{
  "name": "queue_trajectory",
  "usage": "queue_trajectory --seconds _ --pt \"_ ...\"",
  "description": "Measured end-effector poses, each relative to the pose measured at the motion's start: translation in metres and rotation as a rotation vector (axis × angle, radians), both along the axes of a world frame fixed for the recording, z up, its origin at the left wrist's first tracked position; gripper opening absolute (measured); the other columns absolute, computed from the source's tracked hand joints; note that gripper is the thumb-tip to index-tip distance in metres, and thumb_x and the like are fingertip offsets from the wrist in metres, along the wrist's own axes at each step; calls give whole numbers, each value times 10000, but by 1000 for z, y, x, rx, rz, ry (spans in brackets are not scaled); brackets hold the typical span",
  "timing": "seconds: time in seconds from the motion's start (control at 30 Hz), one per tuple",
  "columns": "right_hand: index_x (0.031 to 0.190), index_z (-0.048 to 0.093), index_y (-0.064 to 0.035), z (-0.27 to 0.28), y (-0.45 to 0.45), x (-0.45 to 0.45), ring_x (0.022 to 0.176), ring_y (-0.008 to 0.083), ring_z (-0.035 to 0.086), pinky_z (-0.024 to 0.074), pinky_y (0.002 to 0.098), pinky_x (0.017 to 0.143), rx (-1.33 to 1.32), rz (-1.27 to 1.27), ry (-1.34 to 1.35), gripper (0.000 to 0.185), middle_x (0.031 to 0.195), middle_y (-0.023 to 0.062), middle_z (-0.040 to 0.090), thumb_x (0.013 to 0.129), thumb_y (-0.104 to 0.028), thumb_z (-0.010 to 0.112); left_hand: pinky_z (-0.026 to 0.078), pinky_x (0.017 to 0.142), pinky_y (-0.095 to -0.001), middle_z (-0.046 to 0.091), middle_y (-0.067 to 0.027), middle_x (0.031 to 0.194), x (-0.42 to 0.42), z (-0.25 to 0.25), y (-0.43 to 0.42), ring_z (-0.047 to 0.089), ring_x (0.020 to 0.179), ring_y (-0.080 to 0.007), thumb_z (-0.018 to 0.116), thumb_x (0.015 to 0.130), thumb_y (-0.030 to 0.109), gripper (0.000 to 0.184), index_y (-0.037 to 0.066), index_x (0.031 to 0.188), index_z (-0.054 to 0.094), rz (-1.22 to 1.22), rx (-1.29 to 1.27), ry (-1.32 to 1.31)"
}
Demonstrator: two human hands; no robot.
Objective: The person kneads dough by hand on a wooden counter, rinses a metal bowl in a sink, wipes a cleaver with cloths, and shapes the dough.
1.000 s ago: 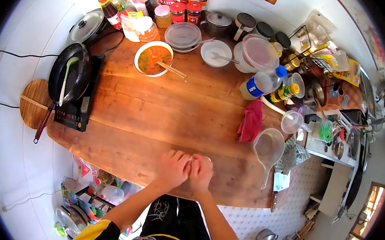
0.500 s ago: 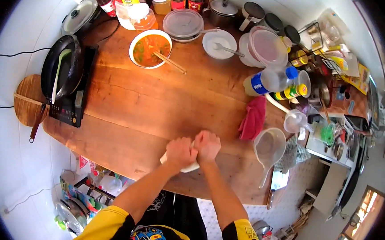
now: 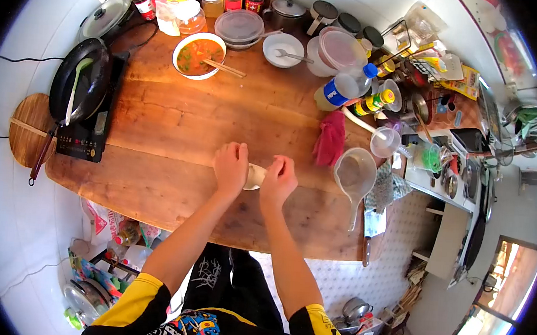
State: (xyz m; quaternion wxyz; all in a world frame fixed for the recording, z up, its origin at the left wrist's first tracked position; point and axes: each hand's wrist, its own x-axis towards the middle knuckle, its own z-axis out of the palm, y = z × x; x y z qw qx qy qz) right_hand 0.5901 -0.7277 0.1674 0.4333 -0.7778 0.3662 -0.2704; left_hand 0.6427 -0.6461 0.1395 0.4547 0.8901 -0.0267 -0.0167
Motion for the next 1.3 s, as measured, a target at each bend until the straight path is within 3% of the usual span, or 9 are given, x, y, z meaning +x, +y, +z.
queue_trajectory --seconds 0.27,0.4,0.73,0.83,0.93,1.03,1.17,1.2,1.3 --pt "1007 662 -108 5 70 14 964 292 600 467 392 858 -278 398 447 293 1017 104 651 803 -313 613 390 878 -412 603 -72 1025 -5 -64 59 523 1007 -295 542 833 251 235 82 970 631 -243 -265 -221" --pt "875 635 -108 -5 90 37 841 253 622 462 399 831 -652 223 272 191 880 44 656 791 -278 616 392 876 -392 601 -51 1050 6 -45 77 514 1050 -266 603 770 215 356 84 1101 590 -272 219 -355" --pt "631 629 -117 -34 34 159 608 300 590 475 431 629 -129 444 780 324 697 66 642 838 -365 614 417 797 -432 600 -127 898 44 -37 36 525 927 -338 486 889 145 152 42 945 583 89 145 11" --pt "666 612 -69 -40 18 129 523 248 569 460 379 541 -122 461 552 329 656 62 626 885 -313 590 456 733 -411 627 -163 874 38 -23 39 581 825 -363 454 923 186 231 20 919 615 120 89 32" --pt "804 576 -18 -17 -9 66 631 97 561 436 247 560 525 314 17 242 698 47 615 956 -196 519 444 782 -429 600 -166 804 27 7 28 563 811 -364 495 904 241 252 25 919 624 213 -472 567" --pt "901 570 -10 -18 -32 0 658 115 578 464 257 618 354 250 -39 143 702 52 617 920 -151 554 466 760 -425 605 -153 871 -3 17 -19 575 872 -342 505 888 249 272 28 983 632 -3 -231 402" --pt "968 595 -24 -35 -61 -21 810 199 636 489 330 739 737 -73 -42 245 842 110 656 918 -256 536 485 715 -422 581 -112 996 -60 14 -48 571 900 -305 513 850 189 216 59 975 633 -246 102 -39" --pt "954 622 -52 -42 -57 -21 828 274 631 485 377 753 368 -103 425 256 878 132 658 909 -282 519 482 725 -417 578 -105 958 -70 11 -50 567 876 -304 518 828 165 199 65 957 632 -203 78 -89" --pt "922 636 -76 -53 -52 -24 844 327 604 474 415 757 245 -161 265 216 876 142 651 896 -258 522 470 728 -400 578 -92 883 -56 5 -51 559 830 -300 513 803 118 169 69 913 631 -227 78 -196"
